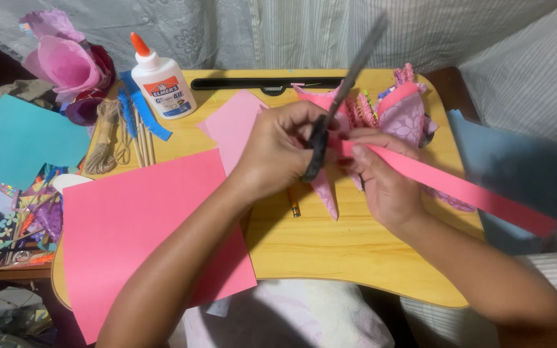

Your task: Using scissors to create a decorative fringe on a strip of pink paper for a craft project.

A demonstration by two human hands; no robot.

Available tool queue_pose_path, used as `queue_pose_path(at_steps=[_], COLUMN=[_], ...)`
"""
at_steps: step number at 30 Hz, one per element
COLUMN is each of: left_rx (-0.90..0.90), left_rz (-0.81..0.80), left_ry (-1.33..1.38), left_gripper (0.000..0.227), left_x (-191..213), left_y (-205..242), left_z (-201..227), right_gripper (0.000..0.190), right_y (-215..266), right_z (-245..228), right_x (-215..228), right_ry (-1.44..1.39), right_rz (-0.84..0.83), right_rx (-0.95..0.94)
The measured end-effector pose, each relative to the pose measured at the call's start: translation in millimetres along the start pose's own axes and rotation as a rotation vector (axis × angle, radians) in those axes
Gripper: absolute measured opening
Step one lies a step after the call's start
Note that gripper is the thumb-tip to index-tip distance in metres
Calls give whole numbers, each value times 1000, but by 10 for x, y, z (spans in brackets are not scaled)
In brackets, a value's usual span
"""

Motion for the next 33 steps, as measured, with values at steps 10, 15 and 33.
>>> queue_pose_path(at_steps=[10, 15, 33], left_rx=[-15, 31, 109], left_rz=[38, 61, 204], left_ry=[-76, 28, 267], left_gripper=[34, 30, 37], left_x=[19, 244, 285], left_y=[-52, -57, 219], left_z=[-94, -365, -512], right_gripper=[15, 14, 30], right_y=[-32, -102, 129], right_z=[121, 144, -488], right_x=[40, 70, -398], right_ry=[26, -22, 634], right_rz=[25, 15, -286], right_rx=[-39, -15, 613])
Point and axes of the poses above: each hand's wrist, its own y-axis away from the middle knuckle, its own x-axis out of the back of the hand, z = x × y, the point moved 8 cm from there along -y, towards the middle knuckle, and after that the axes turned 1 degree about -x, right-handed, at the moved point
